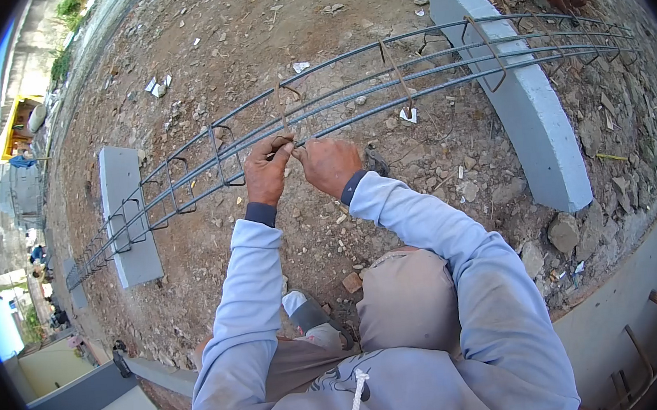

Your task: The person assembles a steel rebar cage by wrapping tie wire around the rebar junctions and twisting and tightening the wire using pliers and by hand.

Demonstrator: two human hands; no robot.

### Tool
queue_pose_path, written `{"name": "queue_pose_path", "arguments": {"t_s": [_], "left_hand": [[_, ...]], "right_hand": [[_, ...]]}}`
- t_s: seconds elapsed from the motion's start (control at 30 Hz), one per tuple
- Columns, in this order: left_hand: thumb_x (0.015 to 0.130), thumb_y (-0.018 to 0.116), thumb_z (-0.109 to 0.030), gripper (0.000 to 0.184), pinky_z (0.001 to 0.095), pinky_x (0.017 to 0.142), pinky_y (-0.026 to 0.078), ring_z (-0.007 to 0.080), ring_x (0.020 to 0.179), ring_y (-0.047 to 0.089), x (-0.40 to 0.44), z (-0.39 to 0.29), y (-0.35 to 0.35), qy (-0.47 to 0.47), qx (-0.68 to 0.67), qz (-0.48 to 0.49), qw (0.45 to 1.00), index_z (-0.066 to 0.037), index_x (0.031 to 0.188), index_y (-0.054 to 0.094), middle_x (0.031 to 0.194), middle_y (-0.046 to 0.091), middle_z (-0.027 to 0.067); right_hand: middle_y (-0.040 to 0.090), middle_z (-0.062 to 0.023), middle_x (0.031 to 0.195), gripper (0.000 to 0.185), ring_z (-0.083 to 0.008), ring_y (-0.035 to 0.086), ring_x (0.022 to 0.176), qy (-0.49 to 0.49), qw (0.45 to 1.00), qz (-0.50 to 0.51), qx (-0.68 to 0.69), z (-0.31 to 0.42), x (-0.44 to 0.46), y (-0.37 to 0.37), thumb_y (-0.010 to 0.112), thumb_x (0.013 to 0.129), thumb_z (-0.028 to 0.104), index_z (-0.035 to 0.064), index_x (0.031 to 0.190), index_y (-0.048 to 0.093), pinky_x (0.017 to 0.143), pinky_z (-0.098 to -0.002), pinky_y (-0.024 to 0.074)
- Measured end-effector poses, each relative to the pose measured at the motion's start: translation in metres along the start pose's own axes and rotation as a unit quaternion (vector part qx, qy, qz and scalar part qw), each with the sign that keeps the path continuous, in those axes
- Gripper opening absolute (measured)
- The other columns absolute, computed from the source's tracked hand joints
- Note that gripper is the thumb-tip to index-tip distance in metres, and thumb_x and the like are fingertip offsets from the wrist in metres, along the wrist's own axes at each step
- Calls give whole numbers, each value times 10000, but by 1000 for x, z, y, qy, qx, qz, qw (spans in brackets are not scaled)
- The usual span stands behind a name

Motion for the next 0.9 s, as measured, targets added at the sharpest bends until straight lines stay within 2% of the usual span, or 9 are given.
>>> {"name": "queue_pose_path", "arguments": {"t_s": [0.1,0.4,0.5,0.6,0.7,0.8,0.9], "left_hand": [[833,607,-51,179,270,796,465,141,883,596,-1,-5,-1,43,8,26,999,-15,991,683,947,658,65],[816,510,-66,283,307,904,415,209,1013,569,-2,-11,-4,42,7,125,991,-12,1041,671,1057,633,112],[818,529,-97,239,319,842,456,239,900,621,2,-24,-8,54,-16,132,990,-32,977,696,942,674,119],[877,558,-215,240,319,815,463,204,860,615,9,-23,-6,-45,-78,157,983,-35,953,696,875,674,93],[886,613,-259,250,296,837,445,153,871,597,21,-5,0,-80,24,199,976,-26,919,698,879,671,61],[849,673,-244,242,283,781,461,125,847,586,22,-13,4,-81,54,250,963,-13,921,670,874,660,38],[803,714,-253,284,304,739,483,167,816,607,17,-10,4,-46,14,222,974,-24,959,652,829,650,77]], "right_hand": [[645,-193,700,356,-352,648,642,-4,999,5,-38,2,2,-1,514,893,339,21,782,628,576,-451,511],[651,-184,699,264,-329,664,657,-28,996,18,-87,12,2,1,505,878,241,20,800,625,588,-434,526],[655,-179,714,211,-327,665,658,-34,995,17,-92,13,2,1,509,852,196,25,804,622,591,-430,529],[657,-174,727,174,-324,666,661,-38,996,9,-78,15,0,0,516,830,171,29,807,614,592,-426,530],[657,-169,739,155,-320,667,669,-44,995,5,-90,14,1,1,521,823,162,30,818,603,593,-422,529],[657,-167,749,147,-316,668,680,-49,993,8,-110,13,0,1,522,824,158,30,833,592,595,-418,529],[657,-165,758,143,-318,669,687,-56,992,15,-114,15,0,1,524,825,156,29,845,586,600,-417,530]]}}
Point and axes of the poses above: each hand's wrist, its own x-axis towards the middle knuckle, its own y-axis out of the palm, z = x × y, the point moved 8 cm from there along x, towards the middle knuckle
